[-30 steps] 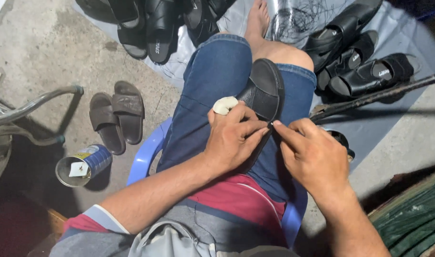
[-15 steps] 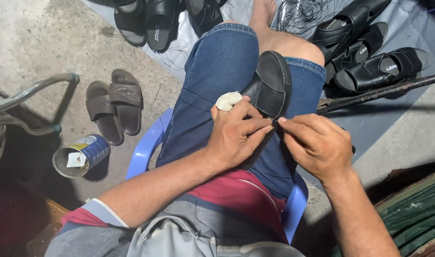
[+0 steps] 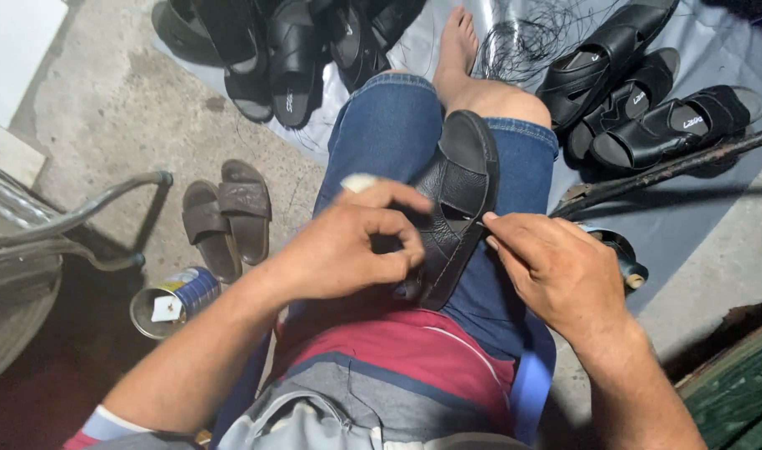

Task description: Repairing a black sandal by hand-stitching the upper strap to the sole using a specialized needle and thread.

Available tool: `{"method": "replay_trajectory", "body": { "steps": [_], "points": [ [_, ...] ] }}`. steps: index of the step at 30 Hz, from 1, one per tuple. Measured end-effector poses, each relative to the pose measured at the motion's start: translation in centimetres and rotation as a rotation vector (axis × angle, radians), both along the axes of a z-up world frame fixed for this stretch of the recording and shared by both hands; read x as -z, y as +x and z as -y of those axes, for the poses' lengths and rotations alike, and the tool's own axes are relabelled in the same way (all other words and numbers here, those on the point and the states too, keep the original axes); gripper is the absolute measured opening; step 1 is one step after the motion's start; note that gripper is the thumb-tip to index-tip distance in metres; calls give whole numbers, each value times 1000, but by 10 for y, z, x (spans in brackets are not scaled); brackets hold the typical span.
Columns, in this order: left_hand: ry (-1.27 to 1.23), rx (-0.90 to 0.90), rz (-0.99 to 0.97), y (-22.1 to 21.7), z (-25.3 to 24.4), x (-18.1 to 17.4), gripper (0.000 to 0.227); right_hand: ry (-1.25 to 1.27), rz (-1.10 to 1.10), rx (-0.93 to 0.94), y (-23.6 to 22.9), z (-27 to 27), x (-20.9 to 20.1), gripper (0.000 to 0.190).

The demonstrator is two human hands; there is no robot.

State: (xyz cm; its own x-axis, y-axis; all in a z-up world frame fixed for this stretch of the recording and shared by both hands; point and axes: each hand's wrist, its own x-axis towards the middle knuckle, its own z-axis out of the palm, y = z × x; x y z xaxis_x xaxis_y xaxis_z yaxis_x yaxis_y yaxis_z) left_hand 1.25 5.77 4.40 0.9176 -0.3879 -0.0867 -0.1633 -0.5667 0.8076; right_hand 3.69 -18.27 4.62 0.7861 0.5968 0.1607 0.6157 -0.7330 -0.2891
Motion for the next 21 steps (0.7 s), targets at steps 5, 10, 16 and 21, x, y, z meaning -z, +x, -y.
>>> {"method": "replay_trajectory", "body": {
  "steps": [5,10,16,21],
  "points": [
    [-968,-241,-598,-13,43,15,13,54,-136,-18,2,2,0,13],
    [-570,-242,-261,-7,50,30,14,75,-189,25,5,6,4,15],
    [-62,-315,-108,-3,52,23,20,104,-238,49,5,5,4,17],
    [12,-263,-156,8,55,7,22,87,-249,57,5,7,11,18]
  ]
}}
